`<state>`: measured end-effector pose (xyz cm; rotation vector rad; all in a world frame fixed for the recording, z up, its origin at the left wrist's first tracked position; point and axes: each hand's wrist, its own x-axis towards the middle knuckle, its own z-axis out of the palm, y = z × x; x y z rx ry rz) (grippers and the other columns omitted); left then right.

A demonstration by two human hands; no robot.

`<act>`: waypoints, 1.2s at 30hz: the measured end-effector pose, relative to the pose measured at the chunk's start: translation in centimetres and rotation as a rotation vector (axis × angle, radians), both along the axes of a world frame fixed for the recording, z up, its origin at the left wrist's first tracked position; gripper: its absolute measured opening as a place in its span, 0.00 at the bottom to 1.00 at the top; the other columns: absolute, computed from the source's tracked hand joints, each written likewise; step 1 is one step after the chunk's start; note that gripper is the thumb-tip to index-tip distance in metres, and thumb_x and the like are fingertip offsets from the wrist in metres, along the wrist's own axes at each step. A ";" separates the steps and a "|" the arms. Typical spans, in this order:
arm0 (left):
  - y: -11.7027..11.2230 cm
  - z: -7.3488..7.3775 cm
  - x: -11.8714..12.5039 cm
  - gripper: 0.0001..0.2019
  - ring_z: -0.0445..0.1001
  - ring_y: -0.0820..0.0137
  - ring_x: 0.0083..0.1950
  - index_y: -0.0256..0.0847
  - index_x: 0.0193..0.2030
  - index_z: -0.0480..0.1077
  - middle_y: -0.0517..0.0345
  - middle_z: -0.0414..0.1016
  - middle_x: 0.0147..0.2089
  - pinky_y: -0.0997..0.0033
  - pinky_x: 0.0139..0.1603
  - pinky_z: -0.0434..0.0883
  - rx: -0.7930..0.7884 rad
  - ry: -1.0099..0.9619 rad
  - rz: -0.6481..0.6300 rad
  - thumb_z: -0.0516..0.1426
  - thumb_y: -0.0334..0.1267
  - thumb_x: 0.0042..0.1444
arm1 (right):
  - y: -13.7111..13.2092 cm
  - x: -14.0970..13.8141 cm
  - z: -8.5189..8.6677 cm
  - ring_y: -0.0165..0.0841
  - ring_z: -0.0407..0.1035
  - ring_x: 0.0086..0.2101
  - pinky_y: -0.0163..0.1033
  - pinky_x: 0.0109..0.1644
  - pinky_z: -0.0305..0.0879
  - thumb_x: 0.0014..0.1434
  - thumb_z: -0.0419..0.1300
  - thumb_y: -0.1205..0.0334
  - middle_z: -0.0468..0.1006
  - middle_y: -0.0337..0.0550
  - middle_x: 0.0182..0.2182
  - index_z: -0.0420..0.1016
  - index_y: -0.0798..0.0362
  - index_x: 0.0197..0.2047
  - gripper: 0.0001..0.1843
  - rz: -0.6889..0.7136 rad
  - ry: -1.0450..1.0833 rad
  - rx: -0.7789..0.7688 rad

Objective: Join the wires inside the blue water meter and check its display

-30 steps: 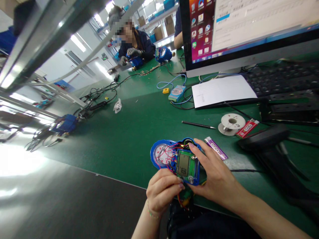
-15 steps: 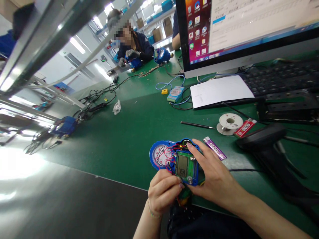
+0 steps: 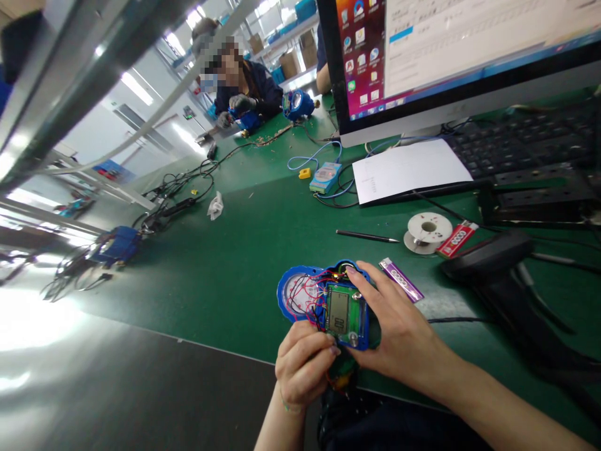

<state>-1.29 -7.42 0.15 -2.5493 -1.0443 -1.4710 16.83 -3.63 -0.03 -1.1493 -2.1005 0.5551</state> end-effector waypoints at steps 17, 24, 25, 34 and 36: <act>0.0 0.2 -0.3 0.05 0.70 0.68 0.43 0.26 0.32 0.69 0.49 0.72 0.38 0.68 0.39 0.72 0.013 0.063 0.031 0.54 0.26 0.57 | 0.2 -0.1 0.0 0.43 0.51 0.56 0.52 0.60 0.57 0.40 0.66 0.64 0.48 0.46 0.60 0.42 0.50 0.65 0.52 -0.009 0.004 -0.026; -0.4 0.4 -0.4 0.05 0.70 0.68 0.44 0.29 0.34 0.70 0.50 0.73 0.39 0.67 0.40 0.73 0.019 0.121 0.058 0.54 0.25 0.57 | 0.1 0.0 0.1 0.44 0.51 0.56 0.53 0.59 0.57 0.40 0.66 0.63 0.47 0.47 0.60 0.42 0.50 0.65 0.52 -0.004 -0.008 -0.027; -0.4 0.4 -0.4 0.04 0.70 0.68 0.44 0.29 0.35 0.70 0.50 0.73 0.39 0.67 0.40 0.73 0.011 0.132 0.050 0.54 0.25 0.57 | 0.1 0.0 0.1 0.44 0.51 0.56 0.53 0.59 0.57 0.40 0.66 0.63 0.47 0.47 0.60 0.42 0.49 0.65 0.53 -0.004 -0.011 -0.027; 0.0 0.3 0.0 0.06 0.69 0.71 0.41 0.29 0.33 0.71 0.52 0.73 0.38 0.68 0.40 0.69 -0.053 0.021 0.004 0.53 0.28 0.58 | 0.1 -0.1 0.1 0.44 0.51 0.56 0.53 0.59 0.57 0.41 0.64 0.65 0.48 0.49 0.60 0.42 0.50 0.64 0.51 -0.005 -0.007 -0.027; 0.0 0.0 0.1 0.06 0.69 0.71 0.39 0.29 0.33 0.71 0.52 0.73 0.37 0.68 0.40 0.69 -0.066 0.004 0.007 0.54 0.28 0.58 | 0.2 -0.2 0.1 0.44 0.51 0.56 0.53 0.59 0.57 0.41 0.64 0.64 0.48 0.49 0.60 0.42 0.50 0.64 0.51 -0.005 -0.003 -0.023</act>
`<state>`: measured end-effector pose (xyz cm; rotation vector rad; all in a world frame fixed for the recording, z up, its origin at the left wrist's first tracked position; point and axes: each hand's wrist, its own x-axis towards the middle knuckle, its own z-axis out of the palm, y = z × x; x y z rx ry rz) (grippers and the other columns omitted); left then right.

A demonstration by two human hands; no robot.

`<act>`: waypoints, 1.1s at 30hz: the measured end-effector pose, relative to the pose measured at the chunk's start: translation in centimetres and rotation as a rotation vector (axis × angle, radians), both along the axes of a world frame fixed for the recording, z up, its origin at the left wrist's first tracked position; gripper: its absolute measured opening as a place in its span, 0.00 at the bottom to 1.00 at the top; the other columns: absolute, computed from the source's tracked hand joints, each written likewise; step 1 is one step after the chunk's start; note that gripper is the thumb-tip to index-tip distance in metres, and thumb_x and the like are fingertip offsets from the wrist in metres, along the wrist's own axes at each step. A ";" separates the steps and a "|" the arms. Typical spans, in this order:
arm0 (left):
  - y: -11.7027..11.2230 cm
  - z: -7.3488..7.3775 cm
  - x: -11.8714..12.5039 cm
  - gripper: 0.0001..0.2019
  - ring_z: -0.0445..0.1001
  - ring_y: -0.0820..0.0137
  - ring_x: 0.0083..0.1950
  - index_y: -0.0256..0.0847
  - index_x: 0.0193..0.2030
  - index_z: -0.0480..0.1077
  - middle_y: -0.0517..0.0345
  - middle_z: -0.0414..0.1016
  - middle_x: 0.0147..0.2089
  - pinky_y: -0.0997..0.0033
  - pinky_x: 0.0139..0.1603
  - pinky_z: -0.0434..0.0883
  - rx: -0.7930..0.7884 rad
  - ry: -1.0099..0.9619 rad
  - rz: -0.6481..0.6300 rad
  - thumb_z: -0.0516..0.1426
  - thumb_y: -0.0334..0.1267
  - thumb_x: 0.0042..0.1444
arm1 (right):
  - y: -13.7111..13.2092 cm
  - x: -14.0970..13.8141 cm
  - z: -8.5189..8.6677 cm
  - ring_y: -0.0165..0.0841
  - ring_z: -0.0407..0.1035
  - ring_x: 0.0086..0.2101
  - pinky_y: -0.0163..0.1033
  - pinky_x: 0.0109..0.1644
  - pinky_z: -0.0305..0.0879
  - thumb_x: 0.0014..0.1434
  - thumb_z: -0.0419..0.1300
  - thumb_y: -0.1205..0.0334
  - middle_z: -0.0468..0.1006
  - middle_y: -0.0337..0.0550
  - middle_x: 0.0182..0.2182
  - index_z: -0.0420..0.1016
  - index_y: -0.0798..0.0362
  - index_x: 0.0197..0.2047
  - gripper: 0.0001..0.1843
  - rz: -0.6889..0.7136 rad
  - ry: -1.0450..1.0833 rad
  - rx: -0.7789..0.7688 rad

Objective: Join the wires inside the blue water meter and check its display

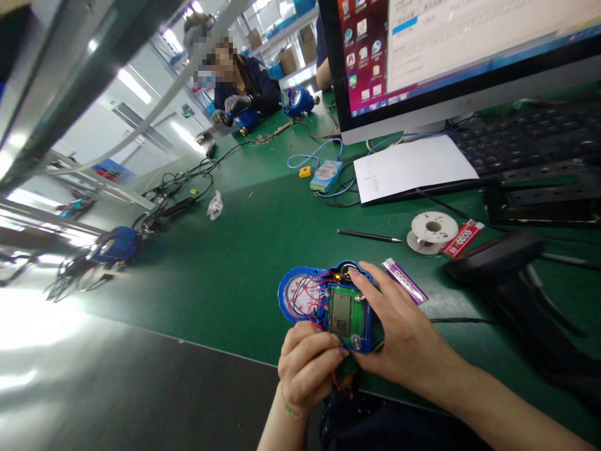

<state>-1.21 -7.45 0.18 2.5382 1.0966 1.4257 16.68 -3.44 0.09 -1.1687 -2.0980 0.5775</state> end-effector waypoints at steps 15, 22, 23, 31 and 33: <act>0.3 0.4 0.1 0.06 0.70 0.71 0.38 0.32 0.33 0.70 0.54 0.73 0.35 0.67 0.38 0.70 0.002 0.025 0.087 0.53 0.30 0.58 | 0.0 -0.1 -0.1 0.43 0.51 0.56 0.51 0.60 0.56 0.40 0.65 0.65 0.47 0.45 0.60 0.41 0.48 0.65 0.53 -0.015 0.026 -0.017; -0.2 0.2 -0.5 0.05 0.70 0.69 0.42 0.32 0.35 0.71 0.52 0.74 0.37 0.67 0.40 0.72 0.046 0.125 0.073 0.53 0.28 0.58 | 0.0 0.0 0.2 0.43 0.50 0.56 0.52 0.60 0.55 0.40 0.65 0.65 0.47 0.46 0.60 0.40 0.48 0.65 0.53 -0.002 0.010 -0.036; -0.3 0.3 -0.5 0.05 0.70 0.69 0.42 0.33 0.36 0.71 0.52 0.74 0.36 0.68 0.40 0.72 0.048 0.136 0.078 0.53 0.28 0.58 | 0.1 0.0 0.2 0.43 0.50 0.56 0.52 0.60 0.55 0.40 0.65 0.65 0.47 0.47 0.60 0.40 0.48 0.65 0.53 -0.001 0.010 -0.034; 0.3 0.9 0.0 0.06 0.70 0.71 0.39 0.31 0.34 0.71 0.52 0.74 0.35 0.69 0.40 0.70 0.001 0.075 0.039 0.53 0.28 0.58 | 0.2 -0.2 0.3 0.42 0.50 0.56 0.51 0.61 0.54 0.41 0.64 0.64 0.48 0.48 0.60 0.40 0.49 0.65 0.52 -0.017 0.017 -0.016; 0.7 1.1 0.2 0.06 0.70 0.72 0.37 0.30 0.33 0.71 0.52 0.74 0.34 0.69 0.39 0.70 -0.006 0.035 0.033 0.53 0.29 0.58 | 0.4 -0.2 0.3 0.42 0.49 0.57 0.51 0.61 0.54 0.41 0.64 0.64 0.47 0.48 0.60 0.39 0.49 0.65 0.52 -0.020 0.009 -0.013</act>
